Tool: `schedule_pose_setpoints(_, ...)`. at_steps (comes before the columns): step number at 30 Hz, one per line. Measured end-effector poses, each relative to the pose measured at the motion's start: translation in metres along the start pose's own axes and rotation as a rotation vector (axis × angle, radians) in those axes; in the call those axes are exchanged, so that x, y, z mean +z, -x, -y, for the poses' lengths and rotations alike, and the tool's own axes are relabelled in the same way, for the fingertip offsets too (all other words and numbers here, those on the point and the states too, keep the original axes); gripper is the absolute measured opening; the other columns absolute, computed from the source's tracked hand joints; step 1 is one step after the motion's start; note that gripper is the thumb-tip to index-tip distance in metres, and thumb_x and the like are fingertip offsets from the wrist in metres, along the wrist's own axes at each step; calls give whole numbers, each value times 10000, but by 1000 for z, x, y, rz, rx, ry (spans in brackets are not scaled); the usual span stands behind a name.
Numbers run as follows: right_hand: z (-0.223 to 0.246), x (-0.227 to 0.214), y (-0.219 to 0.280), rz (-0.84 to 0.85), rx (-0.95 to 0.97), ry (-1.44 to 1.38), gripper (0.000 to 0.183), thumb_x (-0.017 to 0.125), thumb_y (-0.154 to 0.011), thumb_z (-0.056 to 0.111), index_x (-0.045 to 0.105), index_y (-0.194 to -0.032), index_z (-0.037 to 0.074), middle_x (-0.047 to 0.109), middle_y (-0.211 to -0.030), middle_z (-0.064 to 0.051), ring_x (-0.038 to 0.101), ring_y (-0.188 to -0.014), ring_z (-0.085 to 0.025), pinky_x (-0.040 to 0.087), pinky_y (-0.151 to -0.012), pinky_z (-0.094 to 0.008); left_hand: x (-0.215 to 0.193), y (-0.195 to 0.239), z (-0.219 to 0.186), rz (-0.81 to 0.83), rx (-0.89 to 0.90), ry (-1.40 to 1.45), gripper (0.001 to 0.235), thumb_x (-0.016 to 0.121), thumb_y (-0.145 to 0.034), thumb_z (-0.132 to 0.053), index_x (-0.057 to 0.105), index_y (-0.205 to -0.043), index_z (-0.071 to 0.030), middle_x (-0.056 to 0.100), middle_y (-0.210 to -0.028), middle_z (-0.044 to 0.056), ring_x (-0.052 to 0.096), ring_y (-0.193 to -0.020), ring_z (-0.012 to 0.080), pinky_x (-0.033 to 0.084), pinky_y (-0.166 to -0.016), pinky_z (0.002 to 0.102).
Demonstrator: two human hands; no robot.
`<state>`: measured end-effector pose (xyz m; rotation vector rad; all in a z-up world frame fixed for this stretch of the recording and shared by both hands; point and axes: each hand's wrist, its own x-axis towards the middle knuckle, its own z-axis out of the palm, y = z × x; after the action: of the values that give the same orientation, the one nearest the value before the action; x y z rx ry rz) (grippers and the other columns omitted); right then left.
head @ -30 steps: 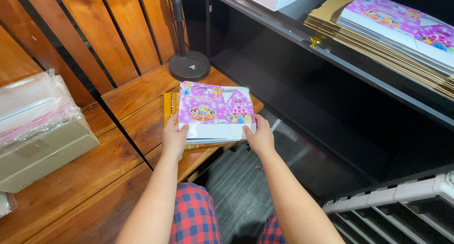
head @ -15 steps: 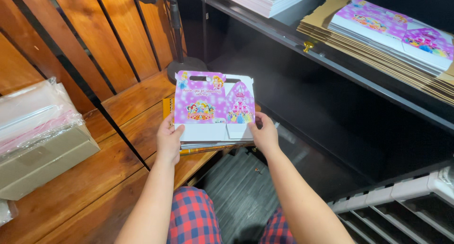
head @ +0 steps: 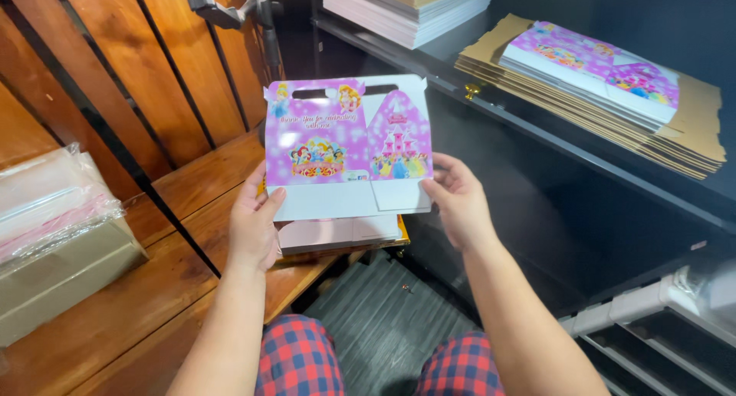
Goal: The person repeatedly picks up a stack of pink paper items from a wooden surface and places them onto a black shelf. The action is repeated multiple times in a loop.
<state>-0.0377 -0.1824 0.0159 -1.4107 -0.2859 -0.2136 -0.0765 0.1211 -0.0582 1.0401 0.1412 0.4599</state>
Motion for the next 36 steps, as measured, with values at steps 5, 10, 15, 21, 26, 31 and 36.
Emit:
schedule_pose_setpoints(5, 52, -24, -3, -63, -40, -71, 488, 667, -895, -91, 619, -1366, 27, 706, -957, -95, 703, -831, -131, 636, -712, -244, 50, 15, -36, 96, -4, -38, 625, 624, -981, -11, 456, -1569, -143, 697, -1140, 170, 754, -920, 294, 675, -686, 414)
schedule_pose_setpoints(10, 116, -44, 4, -167, -121, -101, 490, 678, -894, -105, 627, -1356, 47, 690, -953, -77, 705, -835, -125, 653, -741, -246, 117, 27, -64, 157, 11, -86, 630, 649, -968, -17, 468, -1559, -141, 708, -1087, 140, 763, -846, 254, 675, -632, 323)
schedule_pose_setpoints(15, 138, -96, -12, -230, -173, -136, 461, 666, -907, -116, 626, -1335, 52, 686, -1005, -76, 716, -896, -114, 648, -785, -215, 190, 10, -66, 302, 131, -153, 572, 642, -976, -7, 486, -1521, -84, 744, -1105, 191, 795, -883, 274, 687, -668, 304)
schedule_pose_setpoints(21, 172, -136, -25, -341, -157, -161, 454, 690, -920, -106, 604, -1340, 42, 639, -889, -38, 726, -828, -91, 644, -798, -218, 273, 6, -88, 427, 153, -198, 622, 656, -960, -7, 402, -1528, 12, 726, -1140, 215, 802, -919, 254, 715, -739, 268)
schedule_pose_setpoints(26, 192, -160, -38, -404, -144, -118, 448, 709, -895, -107, 616, -1309, 39, 658, -900, -60, 744, -852, -135, 649, -798, -256, 325, -18, -74, 460, 154, -222, 629, 700, -944, -32, 426, -1508, 17, 732, -1113, 182, 806, -892, 220, 717, -721, 234)
schedule_pose_setpoints(31, 210, -169, -56, -481, -88, 1, 456, 731, -884, -68, 609, -1314, 19, 638, -950, -81, 700, -871, -129, 632, -731, -215, 364, -38, -70, 442, 168, -277, 591, 698, -933, -22, 460, -1464, 80, 737, -1073, 194, 783, -847, 164, 691, -726, 186)
schedule_pose_setpoints(36, 207, -192, -82, -557, -34, 133, 445, 775, -849, -27, 657, -1273, 37, 651, -945, -90, 705, -824, -116, 643, -640, -180, 386, -66, -51, 414, 170, -299, 613, 749, -889, -27, 502, -1444, 53, 751, -1068, 191, 797, -886, 174, 687, -714, 183)
